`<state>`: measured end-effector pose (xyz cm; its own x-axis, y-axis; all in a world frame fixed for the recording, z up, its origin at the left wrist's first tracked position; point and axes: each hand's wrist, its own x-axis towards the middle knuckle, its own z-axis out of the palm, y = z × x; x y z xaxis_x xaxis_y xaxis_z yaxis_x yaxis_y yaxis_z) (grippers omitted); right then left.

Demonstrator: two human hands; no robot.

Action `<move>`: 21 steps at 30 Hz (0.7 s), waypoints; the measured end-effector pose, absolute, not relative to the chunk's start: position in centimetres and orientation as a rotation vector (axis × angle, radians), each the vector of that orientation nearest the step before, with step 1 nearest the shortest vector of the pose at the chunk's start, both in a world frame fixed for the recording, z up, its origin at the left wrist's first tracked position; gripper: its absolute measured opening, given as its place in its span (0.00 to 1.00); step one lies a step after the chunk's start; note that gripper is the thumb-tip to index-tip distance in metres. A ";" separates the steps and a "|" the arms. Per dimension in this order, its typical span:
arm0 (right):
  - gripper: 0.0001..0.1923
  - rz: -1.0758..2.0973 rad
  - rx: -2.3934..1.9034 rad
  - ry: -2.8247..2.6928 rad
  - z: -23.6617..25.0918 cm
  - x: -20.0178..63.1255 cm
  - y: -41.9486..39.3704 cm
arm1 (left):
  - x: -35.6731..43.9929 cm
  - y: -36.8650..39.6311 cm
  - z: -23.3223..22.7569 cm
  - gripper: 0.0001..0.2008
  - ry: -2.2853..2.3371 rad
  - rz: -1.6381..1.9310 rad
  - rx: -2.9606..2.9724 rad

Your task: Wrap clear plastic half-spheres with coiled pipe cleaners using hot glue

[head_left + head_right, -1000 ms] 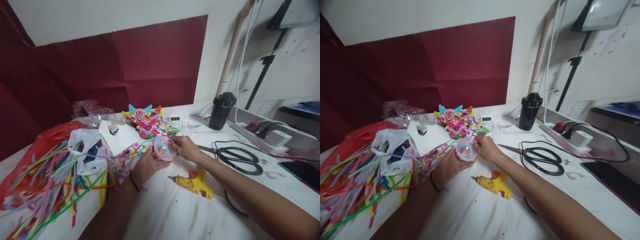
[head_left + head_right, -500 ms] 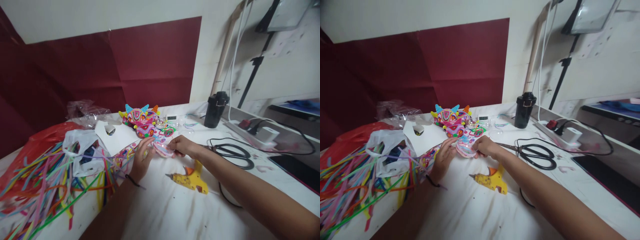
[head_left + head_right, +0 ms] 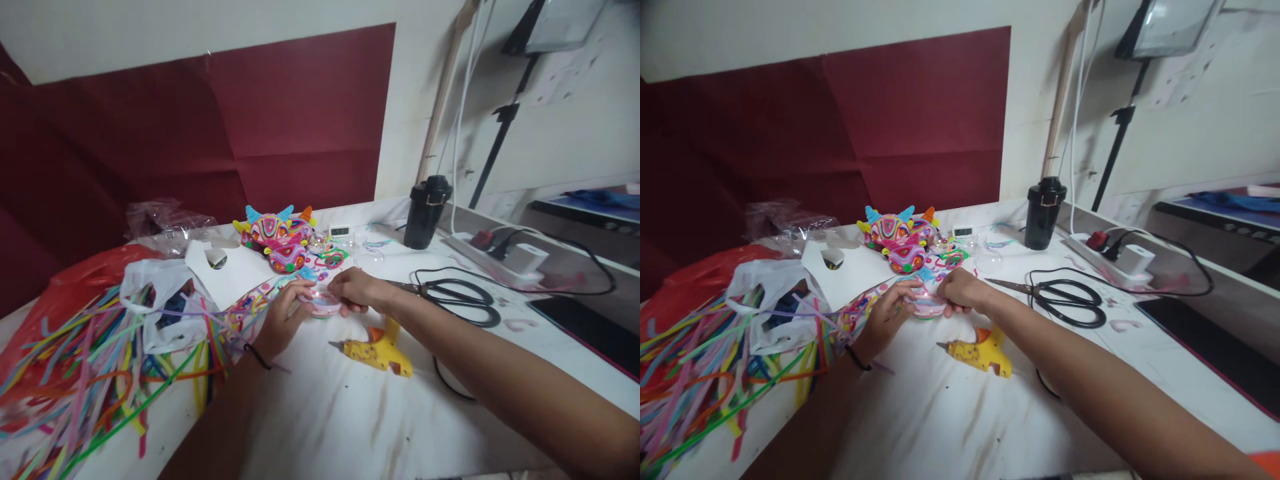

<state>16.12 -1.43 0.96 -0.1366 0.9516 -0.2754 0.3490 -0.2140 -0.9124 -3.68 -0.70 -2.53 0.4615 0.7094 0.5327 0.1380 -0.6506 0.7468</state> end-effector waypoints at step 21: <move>0.21 1.253 -0.846 -1.808 2.1 18.9 -2.8 | -3.7 -1.1 -2.5 0.09 0.425 1.076 1.231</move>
